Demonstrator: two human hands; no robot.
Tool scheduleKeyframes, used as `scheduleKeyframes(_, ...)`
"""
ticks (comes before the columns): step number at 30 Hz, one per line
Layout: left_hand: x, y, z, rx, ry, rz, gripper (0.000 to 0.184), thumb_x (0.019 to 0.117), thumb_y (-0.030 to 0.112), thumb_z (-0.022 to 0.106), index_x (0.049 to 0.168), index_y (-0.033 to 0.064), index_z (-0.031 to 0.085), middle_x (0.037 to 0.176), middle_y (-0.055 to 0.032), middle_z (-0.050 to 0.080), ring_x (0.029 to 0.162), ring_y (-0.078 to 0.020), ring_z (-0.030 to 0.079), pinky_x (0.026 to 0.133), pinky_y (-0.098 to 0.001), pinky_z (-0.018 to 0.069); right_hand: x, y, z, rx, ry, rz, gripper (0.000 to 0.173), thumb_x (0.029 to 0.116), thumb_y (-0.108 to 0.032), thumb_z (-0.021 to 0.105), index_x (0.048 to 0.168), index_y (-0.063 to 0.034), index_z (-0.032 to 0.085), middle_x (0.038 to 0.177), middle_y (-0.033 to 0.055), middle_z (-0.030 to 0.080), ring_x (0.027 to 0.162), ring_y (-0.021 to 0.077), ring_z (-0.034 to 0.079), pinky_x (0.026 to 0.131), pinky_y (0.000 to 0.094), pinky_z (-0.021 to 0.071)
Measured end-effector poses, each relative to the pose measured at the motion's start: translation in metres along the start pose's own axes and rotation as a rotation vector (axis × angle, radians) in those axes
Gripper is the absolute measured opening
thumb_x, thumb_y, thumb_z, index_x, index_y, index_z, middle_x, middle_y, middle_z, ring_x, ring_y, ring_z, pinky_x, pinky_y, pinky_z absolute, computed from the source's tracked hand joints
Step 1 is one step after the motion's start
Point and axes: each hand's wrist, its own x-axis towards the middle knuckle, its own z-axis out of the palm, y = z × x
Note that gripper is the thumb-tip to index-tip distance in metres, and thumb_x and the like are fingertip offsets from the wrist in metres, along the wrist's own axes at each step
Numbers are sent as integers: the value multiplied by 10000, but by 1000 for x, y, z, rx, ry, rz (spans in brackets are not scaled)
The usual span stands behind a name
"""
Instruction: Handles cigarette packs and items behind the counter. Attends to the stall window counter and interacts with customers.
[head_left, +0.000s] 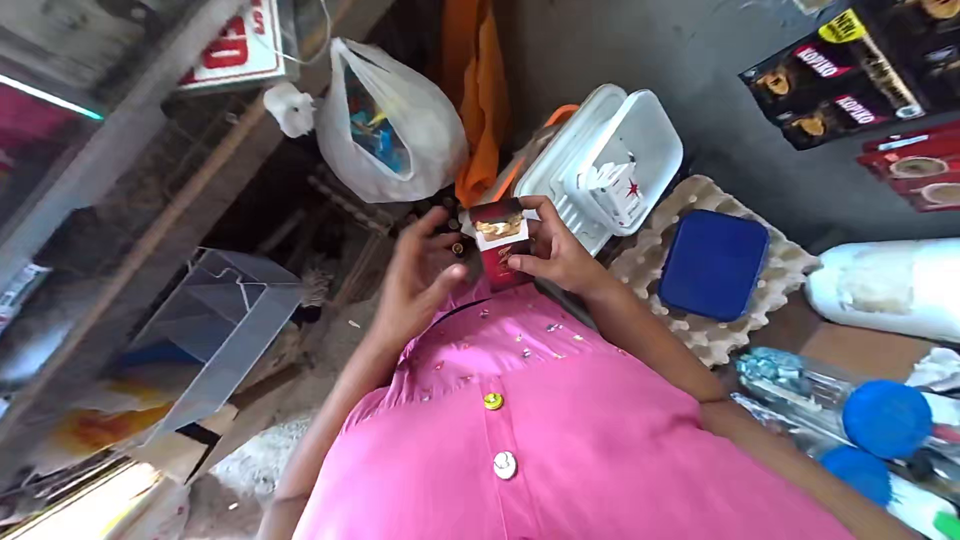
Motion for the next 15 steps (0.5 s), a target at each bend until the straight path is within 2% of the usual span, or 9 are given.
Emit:
scheduleKeyframes(2,25,0,37,-126,-103,-50,535,1007,145,596,1484,-31,431,1360,-119,619,1068,-119,682,938,-304,584,-10,-6,-12,-40,6,14,490,983,-54,597,1406,-1,355,1230,53,664,1031,91,701,893,293,608)
scheduleKeyframes(4,37,2,55,-155,-136,-69,452,1006,87,585,1433,-34,500,1265,-97,675,963,-82,699,875,-265,595,-19,-5,-26,-40,30,-4,302,1052,-139,507,1326,-28,443,1142,-14,680,1033,28,665,911,247,568)
scheduleKeyframes(6,42,2,66,-193,-172,-81,426,1001,60,591,1411,-34,522,1235,-76,690,972,-83,705,887,-266,601,-29,0,-39,16,37,-31,226,1064,-146,493,1269,-54,469,1094,-32,684,1030,29,665,922,253,565)
scheduleKeyframes(8,47,-1,75,-214,-211,-88,418,1002,56,588,1406,-34,525,1252,-79,679,1014,-98,702,906,-283,602,-37,6,-49,81,77,-54,213,1041,-130,559,1235,-74,489,1082,-32,697,1020,45,680,914,265,578)
scheduleKeyframes(11,59,-6,87,-196,-259,-62,378,996,32,592,1368,-19,551,1248,-67,669,965,-79,695,868,-268,604,-47,8,-59,86,186,-82,273,973,-105,671,1198,-108,516,1117,-42,687,971,51,695,848,263,607)
scheduleKeyframes(13,68,-9,91,-121,-306,-3,353,1002,39,596,1350,-15,580,1286,-81,654,963,-77,689,853,-259,600,-56,4,-61,-70,231,-116,392,965,-95,688,1317,-73,516,1223,17,655,885,58,703,767,242,621)
scheduleKeyframes(14,72,-11,92,-73,-341,36,357,1001,65,611,1348,-18,597,1313,-97,638,1019,-96,683,875,-268,598,-59,5,-63,-135,229,-151,439,974,-93,682,1376,-32,517,1260,58,657,865,60,708,757,238,625)
scheduleKeyframes(15,75,-11,92,-33,-382,62,379,988,108,647,1343,-24,612,1341,-115,629,1082,-125,675,897,-285,597,-61,9,-66,-161,237,-182,405,993,-96,660,1368,-6,535,1245,69,675,836,45,703,744,227,621)
